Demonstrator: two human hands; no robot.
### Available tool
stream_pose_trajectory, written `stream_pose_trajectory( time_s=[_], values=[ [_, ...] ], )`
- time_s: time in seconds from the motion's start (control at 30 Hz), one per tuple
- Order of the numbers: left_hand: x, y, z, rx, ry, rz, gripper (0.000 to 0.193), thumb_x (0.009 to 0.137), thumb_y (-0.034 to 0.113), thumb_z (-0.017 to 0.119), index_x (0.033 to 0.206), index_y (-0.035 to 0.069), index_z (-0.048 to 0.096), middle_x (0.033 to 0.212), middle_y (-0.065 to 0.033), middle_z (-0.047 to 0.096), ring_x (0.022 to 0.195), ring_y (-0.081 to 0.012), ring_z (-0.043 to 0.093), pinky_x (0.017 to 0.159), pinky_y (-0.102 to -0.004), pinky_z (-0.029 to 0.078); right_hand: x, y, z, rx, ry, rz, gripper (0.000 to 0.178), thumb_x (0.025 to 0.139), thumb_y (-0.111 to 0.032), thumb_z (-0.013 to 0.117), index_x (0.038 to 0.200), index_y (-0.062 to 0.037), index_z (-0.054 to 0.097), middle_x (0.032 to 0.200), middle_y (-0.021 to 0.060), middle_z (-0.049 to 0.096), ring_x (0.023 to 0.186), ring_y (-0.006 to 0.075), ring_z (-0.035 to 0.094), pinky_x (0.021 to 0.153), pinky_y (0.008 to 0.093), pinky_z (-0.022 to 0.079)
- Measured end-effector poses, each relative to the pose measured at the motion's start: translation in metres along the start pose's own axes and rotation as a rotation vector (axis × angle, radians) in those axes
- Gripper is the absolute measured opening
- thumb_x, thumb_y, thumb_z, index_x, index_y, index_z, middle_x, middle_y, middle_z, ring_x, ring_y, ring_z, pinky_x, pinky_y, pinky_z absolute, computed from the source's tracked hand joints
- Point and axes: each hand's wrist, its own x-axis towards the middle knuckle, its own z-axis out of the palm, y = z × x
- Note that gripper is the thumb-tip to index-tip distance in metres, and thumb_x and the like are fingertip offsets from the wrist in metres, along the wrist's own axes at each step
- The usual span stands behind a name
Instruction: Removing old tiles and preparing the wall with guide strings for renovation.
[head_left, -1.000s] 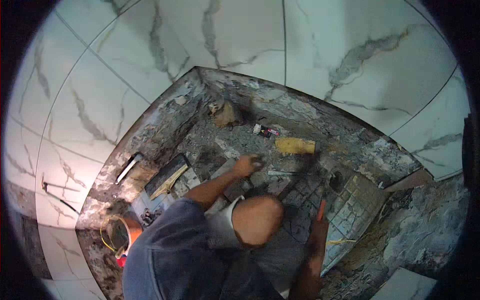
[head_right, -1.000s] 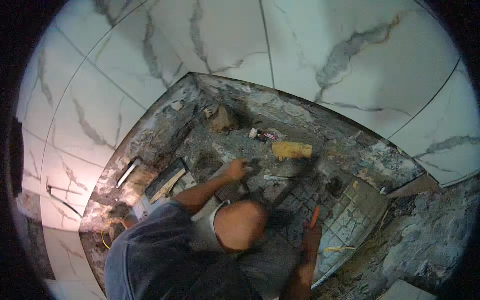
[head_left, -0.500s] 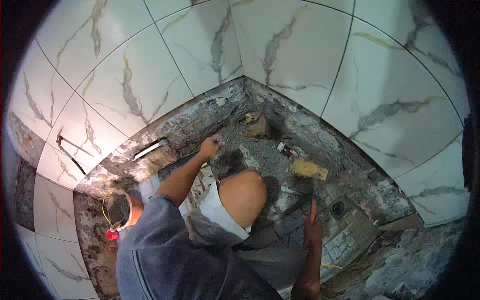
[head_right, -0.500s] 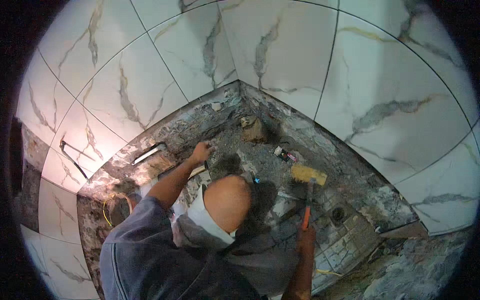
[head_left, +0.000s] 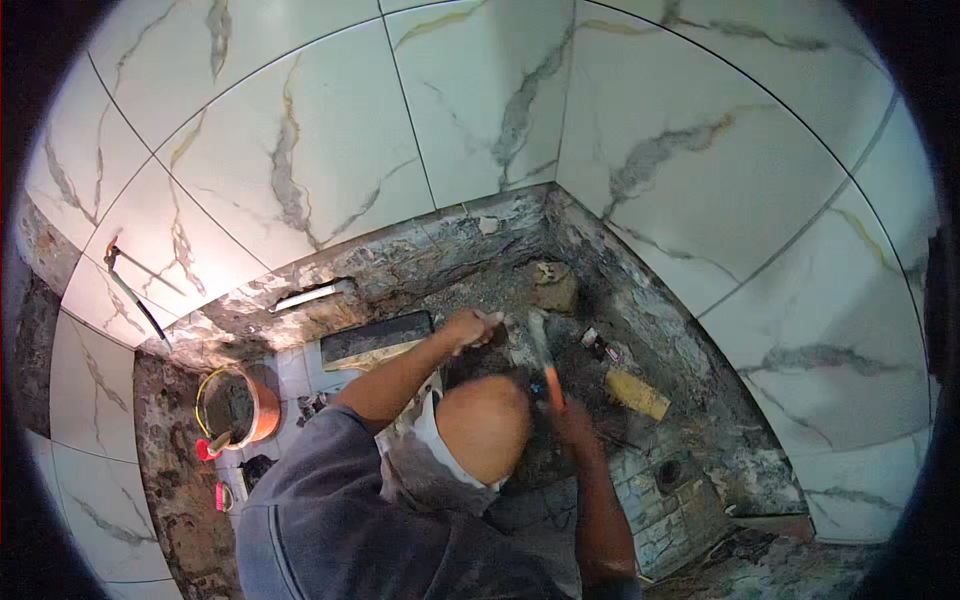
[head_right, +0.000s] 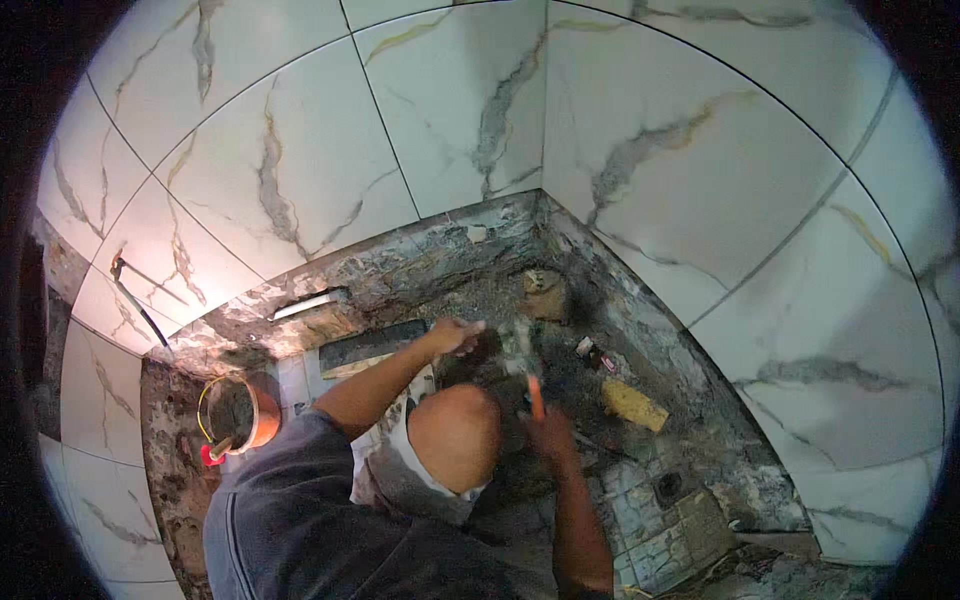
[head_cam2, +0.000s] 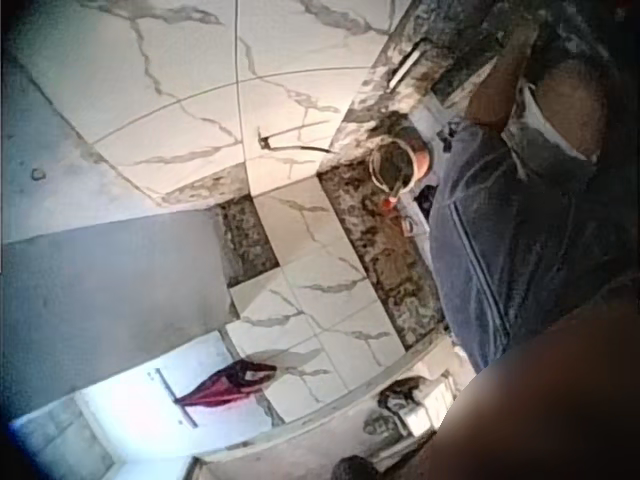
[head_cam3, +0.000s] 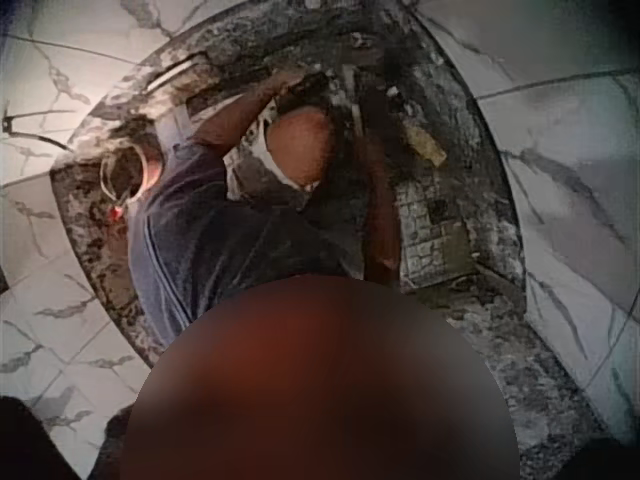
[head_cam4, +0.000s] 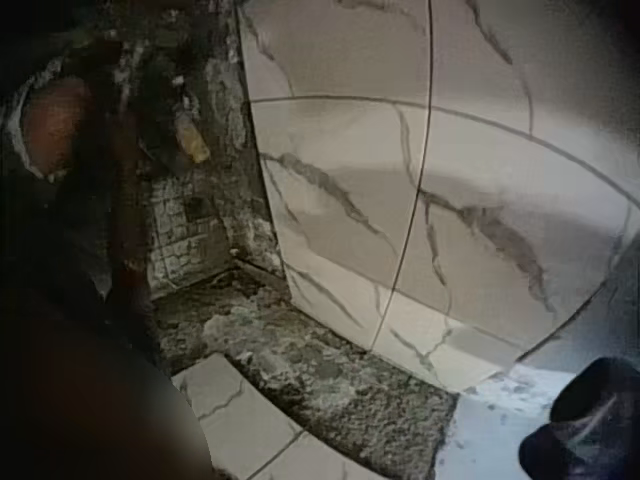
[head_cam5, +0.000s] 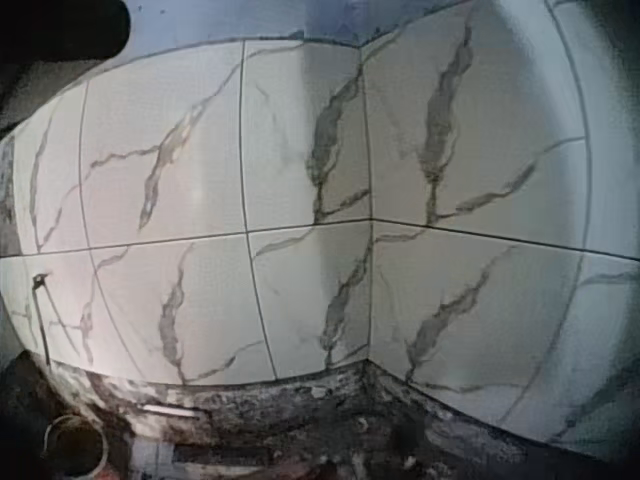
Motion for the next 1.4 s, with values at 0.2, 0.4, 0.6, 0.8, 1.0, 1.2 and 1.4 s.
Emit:
stream_pose_trajectory(
  time_s=[0.2,0.4,0.6,0.8,1.0,1.2,1.4],
  values=[
    [0.018,0.045,0.014,-0.580,-0.095,-0.265,0.048,0.081,0.052,0.058,0.079,0.004,0.053,0.064,-0.0081,0.057,0.051,-0.0189,0.053,0.048,-0.0310,0.046,0.096,-0.086,0.033,0.014,-0.100,-0.277,0.040,0.081,-0.036,0.061,0.085,0.0035,0.056,0.066,0.0114,0.058,0.055,0.0206,0.056,0.052,0.0364,0.043],
    [0.057,0.045,-0.006,-0.804,0.323,-0.078,0.041,0.085,0.030,0.059,0.098,-0.005,0.042,0.062,-0.0111,0.057,0.050,-0.0213,0.054,0.043,-0.0366,0.045,0.116,-0.156,0.034,-0.150,-0.253,-0.139,0.040,0.077,-0.036,0.066,0.074,0.0031,0.055,0.064,0.0093,0.057,0.054,0.0192,0.056,0.050,0.0356,0.044],
    [0.075,0.055,-0.009,-0.798,0.331,0.035,0.036,0.087,0.025,0.057,0.097,-0.005,0.040,0.061,-0.0105,0.056,0.050,-0.0196,0.054,0.044,-0.0348,0.044,0.136,-0.162,0.031,-0.133,-0.204,-0.087,0.047,0.079,-0.037,0.064,0.087,0.0083,0.054,0.063,0.0102,0.056,0.052,0.0206,0.055,0.048,0.0360,0.043],
    [0.071,0.058,-0.011,-0.800,0.321,0.104,0.028,0.087,0.024,0.056,0.089,-0.002,0.046,0.057,-0.0078,0.052,0.048,-0.0183,0.052,0.043,-0.0343,0.042,0.145,-0.152,0.038,-0.167,-0.170,-0.152,0.038,0.078,-0.033,0.065,0.079,0.0026,0.053,0.062,0.0086,0.054,0.054,0.0206,0.056,0.051,0.0372,0.045],
    [0.074,0.059,-0.006,-0.689,0.357,0.133,0.020,0.087,0.020,0.055,0.088,0.003,0.046,0.059,-0.0061,0.050,0.047,-0.0170,0.050,0.043,-0.0334,0.041,0.153,-0.116,0.051,-0.133,0.044,-0.564,0.034,0.081,-0.029,0.062,0.094,0.0012,0.053,0.067,0.0116,0.055,0.061,0.0229,0.054,0.059,0.0375,0.043],
    [0.091,0.035,-0.001,-0.604,0.350,0.319,0.016,0.088,0.015,0.053,0.092,0.003,0.043,0.061,-0.0051,0.048,0.048,-0.0155,0.049,0.045,-0.0308,0.043,0.144,-0.104,0.058,-0.118,-0.018,-0.286,0.044,0.083,-0.037,0.059,0.101,0.0025,0.052,0.079,0.0175,0.059,0.071,0.0320,0.059,0.064,0.0415,0.045],
    [0.085,0.041,0.003,-0.651,0.401,0.272,0.015,0.089,0.016,0.052,0.086,0.003,0.045,0.061,-0.0046,0.049,0.047,-0.0151,0.048,0.044,-0.0306,0.044,0.093,-0.136,0.029,-0.473,0.362,-0.537,0.059,0.083,-0.046,0.054,0.114,0.0037,0.047,0.095,0.0224,0.058,0.090,0.0375,0.057,0.078,0.0453,0.043]
  ],
)
